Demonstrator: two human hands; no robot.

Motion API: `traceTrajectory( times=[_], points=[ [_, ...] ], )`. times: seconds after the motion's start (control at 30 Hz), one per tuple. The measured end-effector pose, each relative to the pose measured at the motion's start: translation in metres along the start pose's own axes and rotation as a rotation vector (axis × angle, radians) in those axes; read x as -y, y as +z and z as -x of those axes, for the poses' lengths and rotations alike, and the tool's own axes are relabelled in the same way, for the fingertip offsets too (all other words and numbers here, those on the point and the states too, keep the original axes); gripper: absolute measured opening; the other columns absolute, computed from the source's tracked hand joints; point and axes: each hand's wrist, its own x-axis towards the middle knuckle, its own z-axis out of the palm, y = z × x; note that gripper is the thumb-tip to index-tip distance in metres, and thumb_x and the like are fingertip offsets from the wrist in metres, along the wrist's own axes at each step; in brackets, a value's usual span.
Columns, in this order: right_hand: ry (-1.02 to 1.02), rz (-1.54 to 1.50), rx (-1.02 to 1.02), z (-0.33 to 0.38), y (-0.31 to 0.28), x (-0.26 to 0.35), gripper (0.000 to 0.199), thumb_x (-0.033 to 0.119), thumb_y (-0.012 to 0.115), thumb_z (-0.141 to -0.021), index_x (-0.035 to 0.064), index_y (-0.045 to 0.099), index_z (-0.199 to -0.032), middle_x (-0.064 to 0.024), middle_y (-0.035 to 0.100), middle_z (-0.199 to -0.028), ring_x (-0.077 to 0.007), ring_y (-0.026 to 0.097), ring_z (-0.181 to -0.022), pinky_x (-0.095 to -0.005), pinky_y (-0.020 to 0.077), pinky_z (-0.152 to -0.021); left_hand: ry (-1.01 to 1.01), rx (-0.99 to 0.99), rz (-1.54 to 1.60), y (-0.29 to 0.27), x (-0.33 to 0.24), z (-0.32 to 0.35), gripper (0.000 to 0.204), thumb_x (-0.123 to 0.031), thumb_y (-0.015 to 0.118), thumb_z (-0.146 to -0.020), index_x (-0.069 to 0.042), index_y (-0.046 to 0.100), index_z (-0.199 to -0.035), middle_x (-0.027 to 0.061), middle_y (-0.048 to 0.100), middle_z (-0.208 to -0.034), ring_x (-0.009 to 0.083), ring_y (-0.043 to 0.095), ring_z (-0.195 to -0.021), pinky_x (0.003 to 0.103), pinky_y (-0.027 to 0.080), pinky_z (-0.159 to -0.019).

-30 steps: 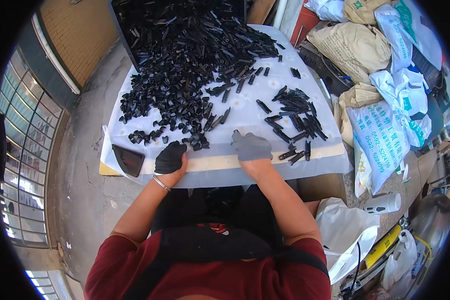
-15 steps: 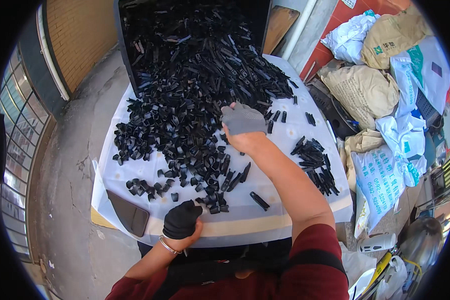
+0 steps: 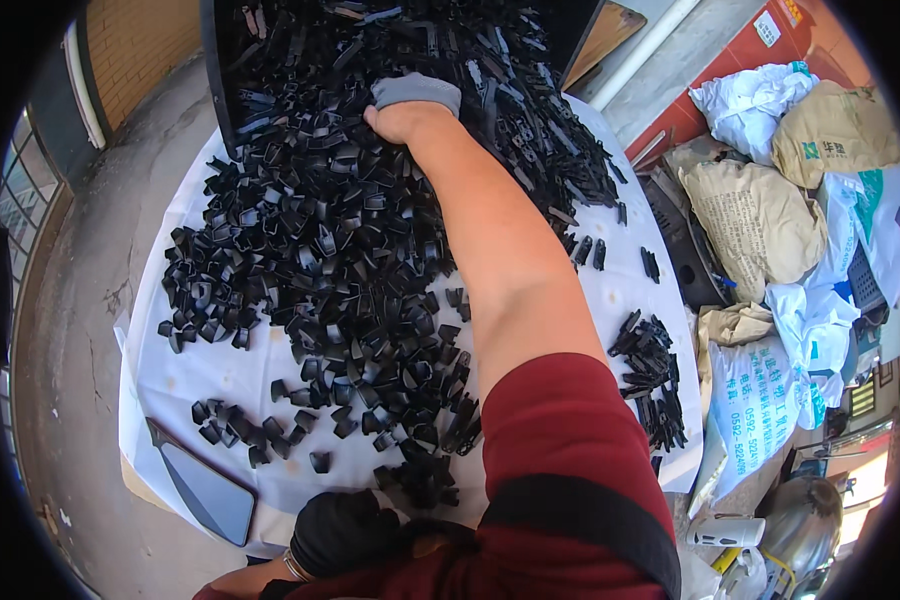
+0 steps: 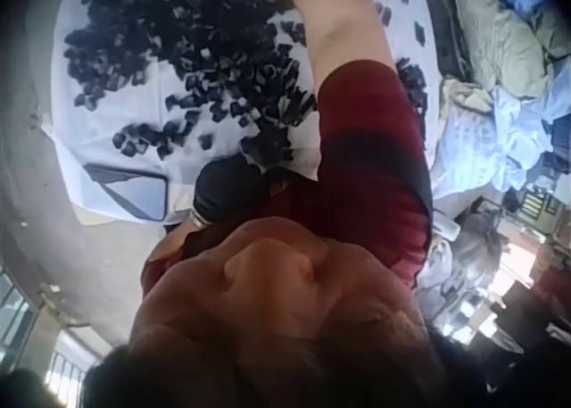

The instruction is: Inspecting and sorting small black plastic components on a workbench area.

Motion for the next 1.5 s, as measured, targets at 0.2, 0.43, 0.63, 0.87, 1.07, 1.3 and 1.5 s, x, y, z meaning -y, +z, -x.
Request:
traceTrajectory(
  times=[0.2, 0.43, 0.63, 0.87, 1.07, 1.3, 1.5],
  points=[
    [0.009, -0.144, 0.212, 0.041, 0.017, -0.041, 0.051, 0.048, 0.046, -0.081, 0.0079, 0.055, -0.111, -0.0162, 0.056, -0.113, -0.0323, 0.051, -0.107, -0.0379, 0.0409, -0.088, 0.043, -0.071, 0.042, -0.002, 0.002, -0.006, 0.015, -0.025, 0.063, -0.066, -0.013, 0.062, -0.075, 0.0079, 0.052, -0.064, 0.0232, 0.054, -0.049, 0.034, 0.04, -0.041],
    [0.0, -0.157, 0.369, 0.039, 0.011, -0.045, 0.057, 0.049, 0.052, -0.078, 0.0045, 0.054, -0.113, -0.0185, 0.052, -0.119, -0.0322, 0.049, -0.111, -0.0369, 0.0394, -0.092, 0.031, -0.003, 0.044, -0.01, 0.0, -0.003, 0.02, -0.027, 0.061, -0.067, -0.013, 0.06, -0.08, 0.0044, 0.051, -0.072, 0.0201, 0.053, -0.053, 0.033, 0.039, -0.045],
    [-0.001, -0.139, 0.481, 0.05, 0.01, -0.053, 0.06, 0.048, 0.052, -0.078, 0.0116, 0.047, -0.124, -0.0145, 0.044, -0.129, -0.0301, 0.042, -0.12, -0.0373, 0.035, -0.097, 0.02, 0.014, 0.041, -0.011, 0.0, -0.004, 0.026, -0.028, 0.063, -0.065, -0.012, 0.061, -0.085, 0.0063, 0.053, -0.076, 0.0217, 0.054, -0.057, 0.034, 0.041, -0.048],
    [0.029, -0.204, 0.43, 0.122, -0.029, -0.054, 0.057, 0.048, 0.056, -0.074, 0.0035, 0.056, -0.11, -0.02, 0.056, -0.111, -0.0328, 0.052, -0.105, -0.0371, 0.0401, -0.089, -0.023, 0.036, 0.034, -0.017, -0.003, -0.005, 0.026, -0.017, 0.063, -0.06, -0.011, 0.059, -0.085, 0.0098, 0.053, -0.078, 0.0261, 0.055, -0.061, 0.037, 0.042, -0.051],
    [0.047, -0.101, 0.547, 0.177, -0.043, -0.052, 0.049, 0.047, 0.054, -0.076, 0.0097, 0.059, -0.107, -0.0158, 0.058, -0.108, -0.0306, 0.056, -0.1, -0.0387, 0.0446, -0.084, -0.037, -0.14, 0.101, -0.007, -0.004, 0.0, 0.023, -0.011, 0.057, -0.063, -0.008, 0.059, -0.086, 0.0145, 0.056, -0.088, 0.0294, 0.055, -0.074, 0.039, 0.046, -0.063],
    [0.175, -0.086, 0.507, 0.237, -0.064, -0.038, 0.051, 0.052, 0.053, -0.075, 0.01, 0.06, -0.105, -0.0157, 0.058, -0.108, -0.0306, 0.056, -0.1, -0.0381, 0.0459, -0.083, -0.018, -0.369, 0.095, 0.003, -0.004, -0.001, 0.022, -0.005, 0.053, -0.066, -0.005, 0.06, -0.087, 0.0156, 0.059, -0.086, 0.0308, 0.057, -0.077, 0.038, 0.047, -0.069],
    [0.201, -0.143, 0.504, 0.277, -0.068, -0.04, 0.055, 0.055, 0.051, -0.076, 0.0121, 0.058, -0.11, -0.0168, 0.056, -0.111, -0.0311, 0.054, -0.104, -0.0388, 0.0434, -0.086, -0.012, -0.464, 0.027, 0.009, -0.003, 0.001, 0.023, -0.004, 0.052, -0.068, -0.006, 0.06, -0.09, 0.0144, 0.06, -0.088, 0.0311, 0.057, -0.085, 0.038, 0.047, -0.075]
  ],
)
